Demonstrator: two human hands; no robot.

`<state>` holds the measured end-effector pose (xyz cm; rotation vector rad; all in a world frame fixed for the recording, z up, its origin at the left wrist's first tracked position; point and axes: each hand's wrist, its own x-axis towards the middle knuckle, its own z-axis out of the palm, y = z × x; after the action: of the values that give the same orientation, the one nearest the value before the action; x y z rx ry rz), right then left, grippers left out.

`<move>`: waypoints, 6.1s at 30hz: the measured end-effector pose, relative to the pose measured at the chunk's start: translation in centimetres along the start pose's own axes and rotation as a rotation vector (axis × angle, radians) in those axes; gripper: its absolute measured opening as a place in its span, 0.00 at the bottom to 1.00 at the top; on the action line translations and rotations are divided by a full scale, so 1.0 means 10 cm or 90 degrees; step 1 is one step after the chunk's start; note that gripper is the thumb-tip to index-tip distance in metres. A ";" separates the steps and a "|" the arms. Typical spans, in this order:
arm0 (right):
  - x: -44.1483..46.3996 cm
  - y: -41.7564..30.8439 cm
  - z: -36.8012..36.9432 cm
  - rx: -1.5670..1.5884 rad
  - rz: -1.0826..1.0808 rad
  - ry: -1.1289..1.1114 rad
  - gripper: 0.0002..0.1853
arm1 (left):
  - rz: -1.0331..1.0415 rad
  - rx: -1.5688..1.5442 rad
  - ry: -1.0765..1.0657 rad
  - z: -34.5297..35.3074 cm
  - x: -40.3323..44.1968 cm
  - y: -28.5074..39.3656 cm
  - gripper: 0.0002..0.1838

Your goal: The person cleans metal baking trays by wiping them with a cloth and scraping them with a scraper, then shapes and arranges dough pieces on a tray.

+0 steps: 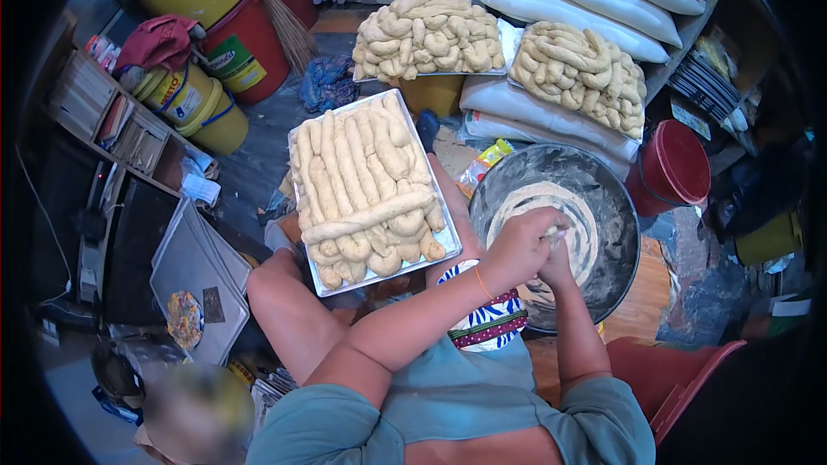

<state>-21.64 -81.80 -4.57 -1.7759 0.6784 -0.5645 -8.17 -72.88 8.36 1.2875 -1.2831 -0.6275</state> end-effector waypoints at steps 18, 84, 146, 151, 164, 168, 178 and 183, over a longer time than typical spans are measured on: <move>0.01 0.17 0.07 -0.063 0.070 -0.055 0.19 | 0.010 -0.015 0.061 -0.04 -0.10 -0.01 0.08; 1.53 -0.84 1.88 -0.154 -0.112 -0.283 0.13 | -0.327 0.366 0.243 -3.23 -1.63 -0.93 0.08; -1.13 -2.42 4.10 -0.171 -0.655 -0.916 0.27 | -0.972 0.601 0.577 -2.16 -6.69 0.62 0.12; -1.14 -2.37 4.11 -0.172 -0.657 -0.907 0.26 | -1.003 0.607 0.495 -2.18 -6.68 0.56 0.16; -1.07 -2.30 4.16 -0.149 -0.640 -0.889 0.25 | -0.901 0.594 0.698 -2.09 -6.47 0.67 0.23; -1.03 -2.27 4.15 -0.154 -0.634 -0.889 0.25 | -0.844 0.812 0.875 -2.23 -6.39 0.81 0.23; -0.86 -2.23 4.15 -0.109 -0.618 -0.857 0.25 | -0.869 0.450 0.567 -2.91 -6.59 1.11 0.20; -0.79 -2.20 4.10 -0.101 -0.618 -0.864 0.25 | -1.028 0.436 0.537 -2.23 -6.61 0.67 0.20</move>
<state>3.84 -43.11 4.37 -2.0562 -1.1317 0.1935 -6.66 -3.69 -2.99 2.6822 0.5540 -0.5309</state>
